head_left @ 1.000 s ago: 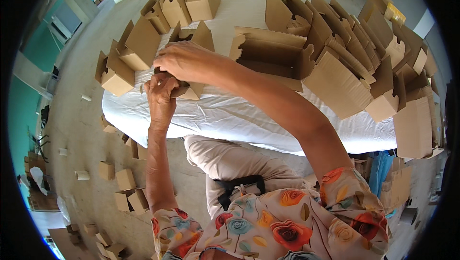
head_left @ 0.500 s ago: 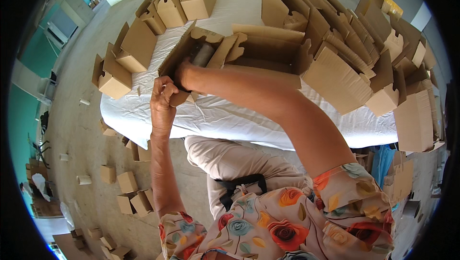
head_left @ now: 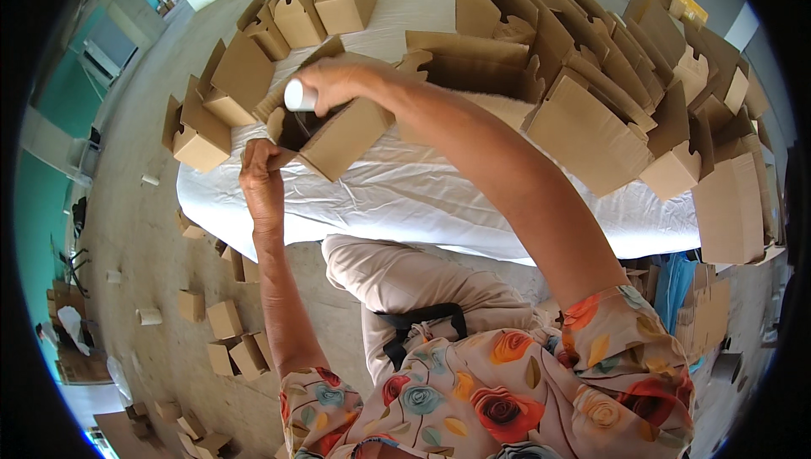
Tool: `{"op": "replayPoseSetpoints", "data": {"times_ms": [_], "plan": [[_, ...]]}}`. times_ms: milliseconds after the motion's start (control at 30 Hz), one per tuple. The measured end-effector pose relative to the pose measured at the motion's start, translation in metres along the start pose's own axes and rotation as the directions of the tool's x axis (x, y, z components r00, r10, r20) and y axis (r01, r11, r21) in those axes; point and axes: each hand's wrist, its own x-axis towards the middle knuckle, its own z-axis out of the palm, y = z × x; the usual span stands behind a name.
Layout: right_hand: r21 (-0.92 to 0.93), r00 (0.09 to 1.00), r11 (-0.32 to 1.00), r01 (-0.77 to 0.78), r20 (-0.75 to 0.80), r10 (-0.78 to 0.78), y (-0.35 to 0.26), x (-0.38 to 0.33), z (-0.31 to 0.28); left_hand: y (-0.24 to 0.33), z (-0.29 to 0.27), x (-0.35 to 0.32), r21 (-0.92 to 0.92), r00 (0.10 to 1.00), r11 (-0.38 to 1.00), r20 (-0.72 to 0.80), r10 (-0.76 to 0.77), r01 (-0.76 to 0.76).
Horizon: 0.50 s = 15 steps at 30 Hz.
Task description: The person places bottles inside cardboard boxes and closes the box flaps.
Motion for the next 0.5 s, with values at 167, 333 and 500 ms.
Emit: {"op": "replayPoseSetpoints", "data": {"times_ms": [167,333,500], "plan": [[0.490,0.823,0.837,0.243,-0.561,0.089,-0.017,-0.028,-0.043,-0.010,-0.004,0.007,0.212,0.992,0.974,-0.107,-0.062,0.084],[0.687,0.683,0.568,0.453,-0.677,0.274,-0.054,-0.116,-0.075,-0.018,-0.023,0.001,0.304,0.965,0.937,0.136,-0.223,0.174],[0.745,0.543,0.413,0.524,-0.665,0.513,-0.041,-0.191,-0.068,0.061,-0.042,0.005,0.254,0.968,0.951,0.128,-0.214,0.177]]}}
